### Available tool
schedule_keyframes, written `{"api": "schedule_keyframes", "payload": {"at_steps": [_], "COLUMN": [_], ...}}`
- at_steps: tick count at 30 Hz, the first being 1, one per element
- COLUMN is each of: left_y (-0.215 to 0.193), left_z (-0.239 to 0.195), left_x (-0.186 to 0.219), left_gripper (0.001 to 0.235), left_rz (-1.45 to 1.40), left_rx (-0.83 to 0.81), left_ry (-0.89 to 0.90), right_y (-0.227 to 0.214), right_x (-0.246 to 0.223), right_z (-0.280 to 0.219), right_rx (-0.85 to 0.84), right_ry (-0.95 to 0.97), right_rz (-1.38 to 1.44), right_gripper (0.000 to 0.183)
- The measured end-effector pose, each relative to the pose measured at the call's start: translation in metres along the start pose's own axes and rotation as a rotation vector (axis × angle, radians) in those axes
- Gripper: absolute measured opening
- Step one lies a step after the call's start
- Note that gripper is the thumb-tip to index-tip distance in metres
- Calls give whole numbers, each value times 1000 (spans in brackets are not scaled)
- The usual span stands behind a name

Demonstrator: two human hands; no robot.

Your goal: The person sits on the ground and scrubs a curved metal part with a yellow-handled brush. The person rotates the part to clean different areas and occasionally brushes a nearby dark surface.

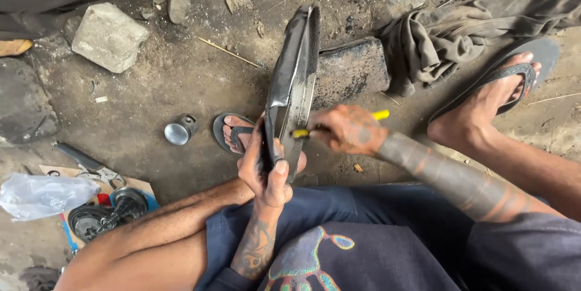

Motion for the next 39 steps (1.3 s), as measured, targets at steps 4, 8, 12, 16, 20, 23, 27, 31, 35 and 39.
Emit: {"api": "schedule_keyframes", "payload": {"at_steps": [4,8,12,16,20,23,27,31,35,39], "left_y": [-3,-6,-4,-1,-4,0,-4,-10,-5,-5], "left_z": [-3,-3,0,1,-3,0,4,-3,1,2], "left_x": [-6,-8,-2,-2,-4,-7,3,-8,-6,-7], "left_gripper": [70,69,68,67,67,67,68,67,68,70], "left_rz": [28,-17,-1,-71,-58,-81,13,-3,-15,-1], "left_rx": [-3,11,21,8,15,12,33,23,32,30], "left_ry": [-11,4,16,8,17,19,17,9,-12,-6], "right_y": [-18,-14,-19,-15,-14,-20,-19,-28,-38,-9], "right_x": [-17,-3,-48,-12,-19,-20,-24,5,-37,-35], "right_z": [8,8,11,1,6,7,4,-15,-9,-2], "right_rx": [22,-57,-31,-43,-118,-101,-20,-97,88,80], "right_ry": [22,111,14,85,39,23,-72,19,-11,-63], "right_rz": [-180,-73,-86,-113,-122,-187,-23,-497,-217,-13], "right_gripper": [16,14,12,9,9,9,16,15,10,17]}}
Point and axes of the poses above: each hand's wrist, its own z-axis towards the middle knuckle, its own y-axis out of the palm, x = y × z, the point moved 4 cm from there along z, towards the middle knuckle, and after that the axes turned 11 degrees about -y, right-handed, at the moved point
